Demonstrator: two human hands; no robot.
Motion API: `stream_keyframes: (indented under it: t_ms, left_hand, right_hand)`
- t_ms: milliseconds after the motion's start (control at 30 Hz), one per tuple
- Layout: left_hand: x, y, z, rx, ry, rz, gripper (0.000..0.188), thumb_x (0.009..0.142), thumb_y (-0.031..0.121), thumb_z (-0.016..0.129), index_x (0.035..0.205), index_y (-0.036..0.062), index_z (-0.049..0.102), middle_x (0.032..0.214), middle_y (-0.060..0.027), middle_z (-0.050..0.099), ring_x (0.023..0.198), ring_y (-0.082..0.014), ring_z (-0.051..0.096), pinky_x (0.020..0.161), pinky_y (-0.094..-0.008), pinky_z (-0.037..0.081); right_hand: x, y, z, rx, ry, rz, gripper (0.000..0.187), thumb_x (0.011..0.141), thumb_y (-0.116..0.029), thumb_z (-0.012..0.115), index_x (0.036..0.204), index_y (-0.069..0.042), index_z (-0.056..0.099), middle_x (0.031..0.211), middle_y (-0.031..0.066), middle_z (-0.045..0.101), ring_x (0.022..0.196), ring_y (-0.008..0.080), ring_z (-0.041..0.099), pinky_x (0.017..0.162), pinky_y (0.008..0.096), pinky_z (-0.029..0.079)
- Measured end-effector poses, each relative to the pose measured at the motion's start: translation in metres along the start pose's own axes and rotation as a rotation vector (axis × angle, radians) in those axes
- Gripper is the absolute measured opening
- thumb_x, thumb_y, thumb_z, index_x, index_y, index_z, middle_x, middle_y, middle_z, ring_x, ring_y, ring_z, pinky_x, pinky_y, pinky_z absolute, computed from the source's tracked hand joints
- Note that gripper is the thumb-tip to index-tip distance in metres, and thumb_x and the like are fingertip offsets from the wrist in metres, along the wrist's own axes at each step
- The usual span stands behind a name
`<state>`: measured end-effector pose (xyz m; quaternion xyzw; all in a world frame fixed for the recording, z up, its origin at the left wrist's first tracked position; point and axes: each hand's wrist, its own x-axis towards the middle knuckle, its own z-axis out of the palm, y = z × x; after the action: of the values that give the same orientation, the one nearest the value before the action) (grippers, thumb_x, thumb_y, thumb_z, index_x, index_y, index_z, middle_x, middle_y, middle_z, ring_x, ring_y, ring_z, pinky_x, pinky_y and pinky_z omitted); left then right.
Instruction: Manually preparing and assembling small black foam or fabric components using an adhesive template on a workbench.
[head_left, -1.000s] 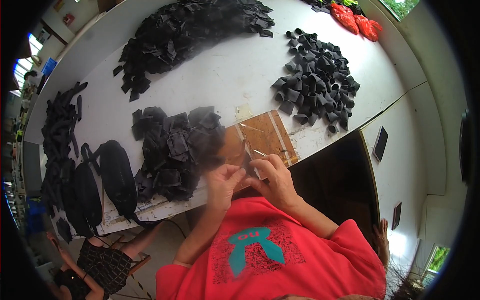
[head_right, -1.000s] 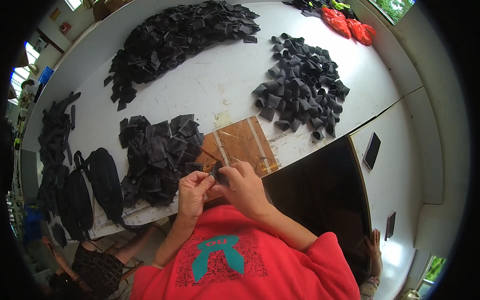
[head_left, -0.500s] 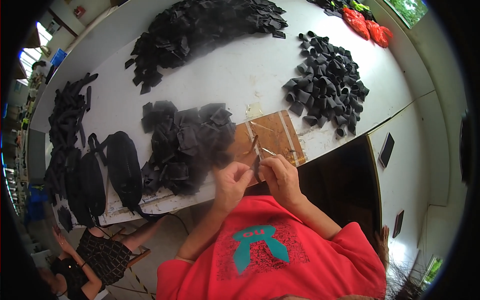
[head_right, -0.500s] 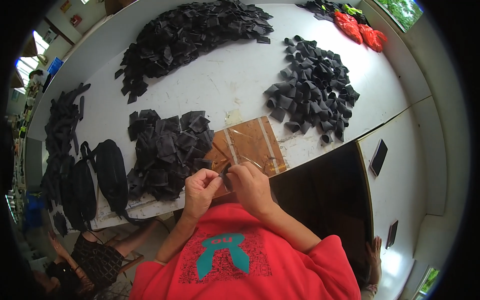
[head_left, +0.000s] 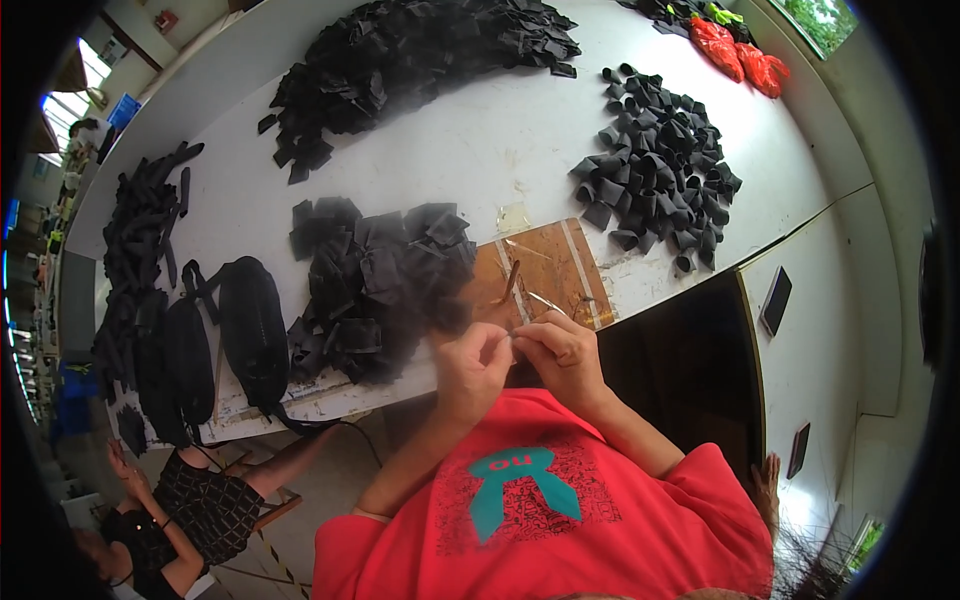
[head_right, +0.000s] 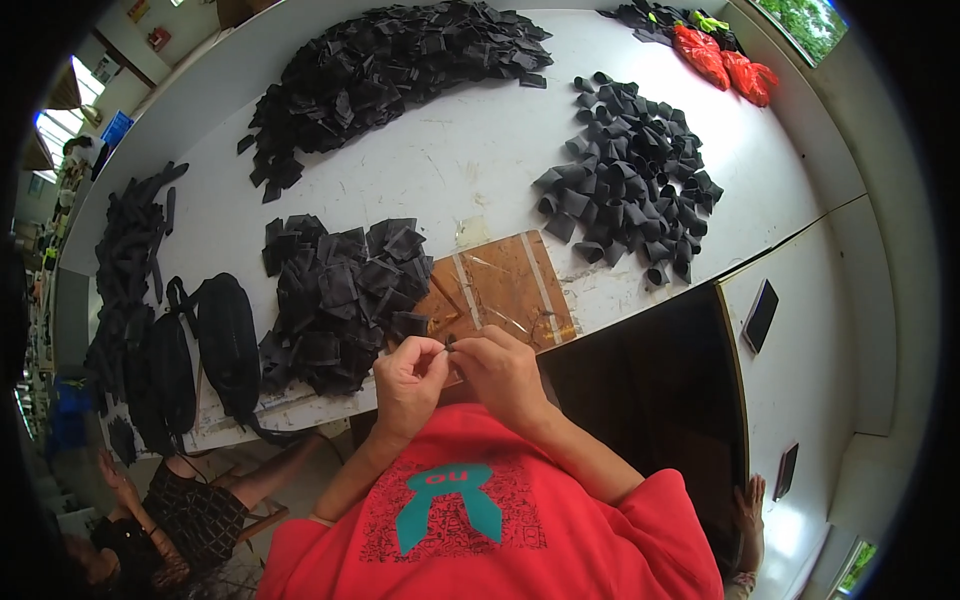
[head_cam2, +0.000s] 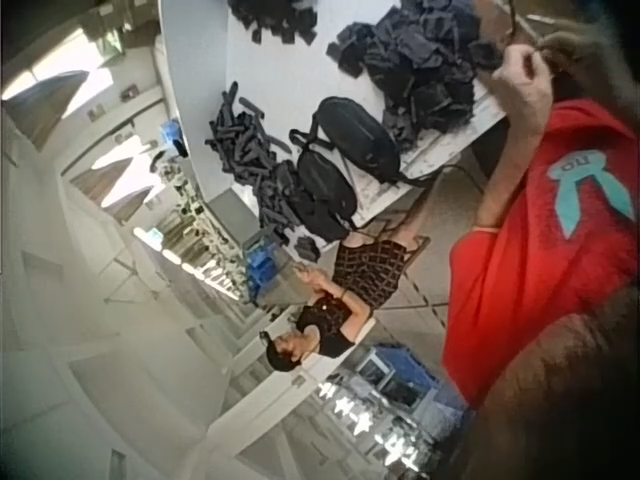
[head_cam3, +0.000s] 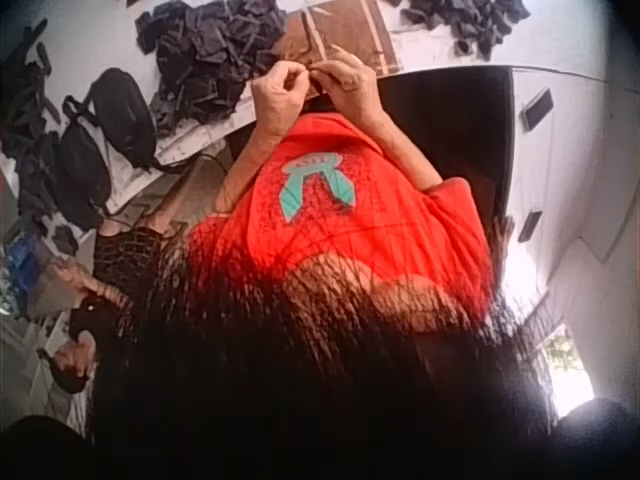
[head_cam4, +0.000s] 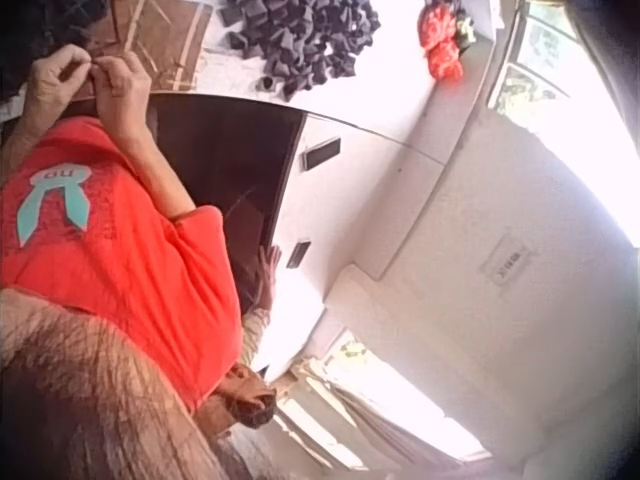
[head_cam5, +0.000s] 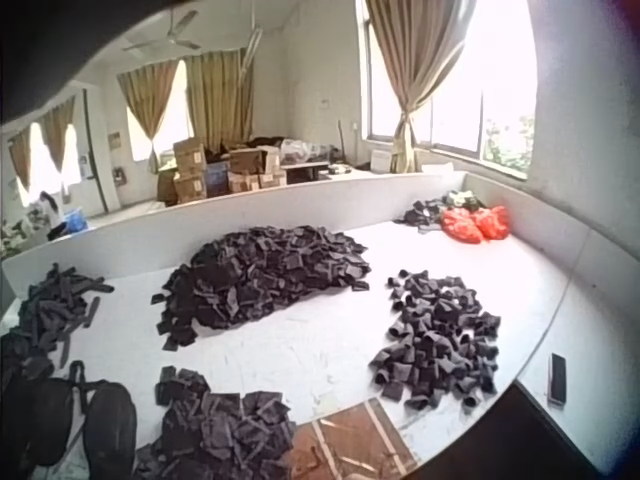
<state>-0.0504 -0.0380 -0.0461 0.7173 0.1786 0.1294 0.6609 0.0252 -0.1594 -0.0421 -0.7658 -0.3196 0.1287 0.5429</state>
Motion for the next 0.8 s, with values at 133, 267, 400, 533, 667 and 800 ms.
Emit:
stream_keyframes:
  t_ms: [133, 267, 400, 533, 667, 800]
  left_hand:
    - [0.004, -0.017, 0.012, 0.61, 0.319, 0.45, 0.008, 0.072, -0.001, 0.061, 0.08, 0.0006, 0.058, 0.06, -0.0081, 0.057, 0.05, -0.012, 0.056, 0.046, -0.025, 0.043]
    - [0.012, -0.016, 0.016, -0.119, 0.357, 0.147, 0.007, 0.076, -0.005, 0.058, 0.082, -0.0026, 0.056, 0.069, -0.0025, 0.057, 0.047, -0.0058, 0.05, 0.043, -0.0177, 0.041]
    - [0.02, 0.004, -0.01, -0.828, 0.013, -0.338, 0.014, 0.074, -0.006, 0.056, 0.086, -0.001, 0.052, 0.07, -0.0026, 0.055, 0.039, -0.0018, 0.037, 0.035, -0.016, 0.03]
    - [0.016, 0.0, -0.012, -0.756, -0.035, -0.357, 0.021, 0.072, -0.007, 0.054, 0.091, -0.0004, 0.049, 0.073, -0.0044, 0.055, 0.039, -0.0016, 0.031, 0.035, -0.0158, 0.026]
    - [0.012, -0.003, 0.0, 0.398, 0.303, 0.386, 0.014, 0.073, -0.006, 0.054, 0.087, -0.0031, 0.053, 0.074, -0.0045, 0.056, 0.05, -0.0067, 0.048, 0.044, -0.0184, 0.039]
    - [0.004, 0.003, 0.009, -0.181, 0.291, 0.085, 0.011, 0.076, -0.008, 0.052, 0.085, -0.0014, 0.055, 0.074, -0.0051, 0.057, 0.059, -0.0056, 0.053, 0.051, -0.0177, 0.041]
  right_hand:
    - [0.006, 0.006, 0.018, -0.388, 0.163, -0.285, 0.012, 0.064, -0.004, 0.062, 0.074, -0.006, 0.056, 0.069, 0.007, 0.051, 0.063, 0.0247, 0.055, 0.052, 0.0341, 0.045]
    - [0.014, 0.014, 0.019, -0.413, 0.225, -0.253, 0.011, 0.064, -0.003, 0.061, 0.074, -0.005, 0.057, 0.07, 0.0067, 0.053, 0.062, 0.0232, 0.056, 0.051, 0.0321, 0.046]
    - [0.017, 0.004, 0.008, 0.215, 0.058, 0.252, 0.006, 0.074, -0.004, 0.058, 0.08, -0.001, 0.058, 0.072, 0.004, 0.06, 0.061, 0.0129, 0.058, 0.051, 0.0247, 0.046]
    - [0.023, -0.001, -0.002, 1.087, -0.083, 0.767, 0.006, 0.078, -0.006, 0.061, 0.08, -0.002, 0.058, 0.065, -0.002, 0.051, 0.053, 0.0062, 0.042, 0.048, 0.0191, 0.032]
    - [0.015, -0.001, 0.002, 1.483, -0.267, 0.799, 0.011, 0.08, -0.014, 0.061, 0.078, -0.006, 0.054, 0.062, -0.0015, 0.047, 0.054, 0.0089, 0.04, 0.052, 0.0183, 0.032]
    - [0.015, -0.005, -0.008, 0.924, -0.327, 0.59, 0.019, 0.084, -0.024, 0.058, 0.073, -0.009, 0.052, 0.062, -0.0042, 0.046, 0.057, 0.0056, 0.041, 0.054, 0.0183, 0.033]
